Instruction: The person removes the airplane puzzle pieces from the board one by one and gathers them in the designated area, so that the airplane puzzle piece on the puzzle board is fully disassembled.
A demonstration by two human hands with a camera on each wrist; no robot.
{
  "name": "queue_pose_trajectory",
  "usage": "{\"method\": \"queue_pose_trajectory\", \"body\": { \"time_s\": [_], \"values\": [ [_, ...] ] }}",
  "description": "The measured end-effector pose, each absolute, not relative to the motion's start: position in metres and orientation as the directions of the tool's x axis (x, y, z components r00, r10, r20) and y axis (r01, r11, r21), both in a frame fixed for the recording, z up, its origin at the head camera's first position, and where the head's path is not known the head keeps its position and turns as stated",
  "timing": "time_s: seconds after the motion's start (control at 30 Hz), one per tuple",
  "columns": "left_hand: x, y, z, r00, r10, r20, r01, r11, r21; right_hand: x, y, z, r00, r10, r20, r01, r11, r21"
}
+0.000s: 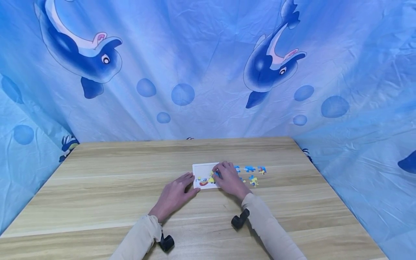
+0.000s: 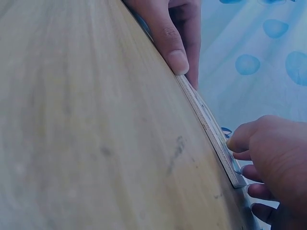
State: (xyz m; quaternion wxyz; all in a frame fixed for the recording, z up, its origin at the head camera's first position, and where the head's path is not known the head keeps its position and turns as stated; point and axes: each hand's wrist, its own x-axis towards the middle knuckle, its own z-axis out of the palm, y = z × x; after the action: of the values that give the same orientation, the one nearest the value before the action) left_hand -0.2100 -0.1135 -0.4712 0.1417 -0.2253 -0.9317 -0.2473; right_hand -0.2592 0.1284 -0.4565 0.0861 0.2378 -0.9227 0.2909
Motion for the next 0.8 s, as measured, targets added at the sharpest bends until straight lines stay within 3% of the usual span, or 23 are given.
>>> {"method": "queue_pose_trajectory", "body": {
  "time_s": [0.8],
  "values": [
    [-0.2112,-0.1133,-0.4721,-0.855,0.348,0.384,0.493,0.777,0.392,-0.2582,0.1296,-0.456,-0.873,-0.384,0.3,-0.487,0.698,-0.525]
  ]
}}
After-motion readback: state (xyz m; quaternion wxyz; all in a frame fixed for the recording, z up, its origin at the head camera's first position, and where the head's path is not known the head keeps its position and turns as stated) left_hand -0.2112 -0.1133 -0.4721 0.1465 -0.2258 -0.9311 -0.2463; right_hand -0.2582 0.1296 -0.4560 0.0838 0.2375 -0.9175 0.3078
